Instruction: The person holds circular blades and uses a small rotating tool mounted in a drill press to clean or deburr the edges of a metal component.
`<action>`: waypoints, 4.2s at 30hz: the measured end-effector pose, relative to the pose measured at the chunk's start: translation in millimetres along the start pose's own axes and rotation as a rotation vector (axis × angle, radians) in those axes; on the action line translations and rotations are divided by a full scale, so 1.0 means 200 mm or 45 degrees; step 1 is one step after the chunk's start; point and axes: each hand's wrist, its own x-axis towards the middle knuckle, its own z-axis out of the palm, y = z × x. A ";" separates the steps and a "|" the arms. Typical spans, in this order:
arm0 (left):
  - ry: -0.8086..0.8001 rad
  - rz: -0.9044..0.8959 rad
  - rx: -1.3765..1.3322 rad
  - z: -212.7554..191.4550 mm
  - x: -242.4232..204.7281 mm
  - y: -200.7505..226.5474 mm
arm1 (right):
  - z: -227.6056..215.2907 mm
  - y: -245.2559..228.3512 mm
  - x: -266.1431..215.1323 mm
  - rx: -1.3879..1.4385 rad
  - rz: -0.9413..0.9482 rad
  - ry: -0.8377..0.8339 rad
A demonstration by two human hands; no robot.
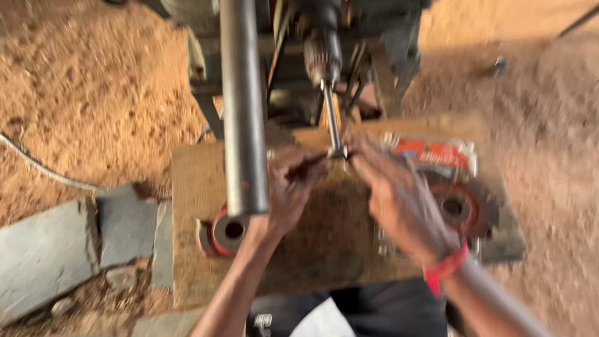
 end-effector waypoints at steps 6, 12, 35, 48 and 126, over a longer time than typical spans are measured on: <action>0.014 0.208 0.271 0.00 0.02 0.04 | -0.03 -0.01 0.01 0.038 -0.017 0.062; 0.054 0.173 0.132 0.03 0.00 0.04 | -0.02 0.04 0.05 0.024 -0.051 0.018; 0.053 0.170 0.333 0.02 -0.03 0.09 | 0.01 0.05 0.08 0.089 -0.014 -0.018; 0.086 0.178 0.355 0.03 0.02 0.22 | -0.04 -0.03 0.03 -0.022 -0.080 0.154; 0.056 0.167 0.151 0.02 -0.06 0.12 | -0.01 -0.04 0.02 -0.165 -0.034 0.041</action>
